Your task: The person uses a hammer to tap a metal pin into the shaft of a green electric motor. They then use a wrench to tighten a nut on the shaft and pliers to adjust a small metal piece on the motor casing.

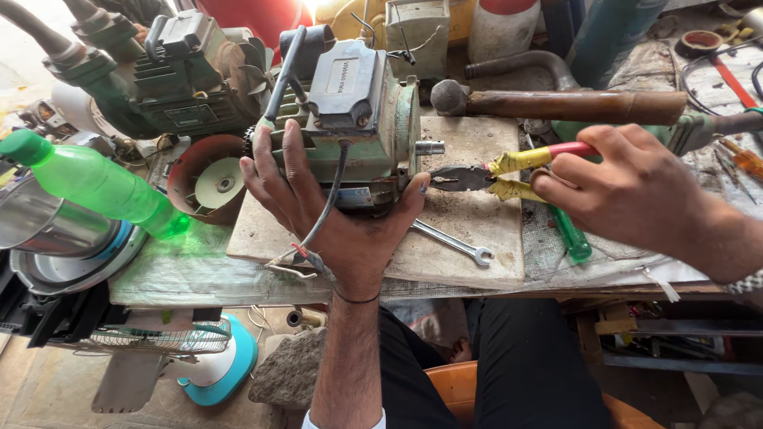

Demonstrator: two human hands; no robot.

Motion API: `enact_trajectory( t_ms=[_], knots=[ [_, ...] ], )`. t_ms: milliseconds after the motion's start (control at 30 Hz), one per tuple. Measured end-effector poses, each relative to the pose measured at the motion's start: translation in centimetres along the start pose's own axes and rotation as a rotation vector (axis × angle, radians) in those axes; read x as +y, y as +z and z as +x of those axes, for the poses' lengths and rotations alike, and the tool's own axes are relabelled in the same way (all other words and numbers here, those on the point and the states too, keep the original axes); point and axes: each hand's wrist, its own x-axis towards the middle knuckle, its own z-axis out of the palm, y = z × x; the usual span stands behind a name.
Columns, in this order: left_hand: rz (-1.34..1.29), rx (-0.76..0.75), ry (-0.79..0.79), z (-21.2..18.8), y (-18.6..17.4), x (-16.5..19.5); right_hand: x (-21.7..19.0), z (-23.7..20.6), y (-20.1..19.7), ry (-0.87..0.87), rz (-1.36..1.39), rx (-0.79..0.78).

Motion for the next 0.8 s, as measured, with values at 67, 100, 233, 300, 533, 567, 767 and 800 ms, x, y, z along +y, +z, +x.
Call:
enact_trajectory(
  t_ms=[67,100,233,300,533,567,767,800],
  knots=[
    [-0.002,0.01,0.009,0.0,0.0,-0.1,0.2,0.1,0.4,-0.021,-0.023,-0.061],
    [-0.01,0.014,0.016,0.0,0.0,0.0,0.3,0.3,0.3,0.039,0.128,-0.185],
    [-0.009,0.002,-0.007,-0.1,-0.3,0.2,1.5,2.2,-0.9,0.424,0.784,-0.74],
    [-0.011,0.005,-0.009,-0.2,-0.3,0.3,1.6,2.6,-1.7,0.548,0.886,-0.901],
    [-0.017,0.014,0.004,-0.1,0.1,0.0,-0.1,1.2,-1.2,0.028,0.076,-0.049],
    [-0.015,0.014,0.005,-0.1,0.1,0.0,-0.1,0.9,-0.9,0.025,0.005,-0.014],
    [-0.001,-0.004,-0.007,-0.1,0.0,0.1,0.5,1.1,-0.2,0.011,0.066,-0.421],
    [0.001,-0.002,-0.004,-0.1,0.0,0.1,0.6,1.5,-0.3,0.132,0.34,-0.491]
  ],
)
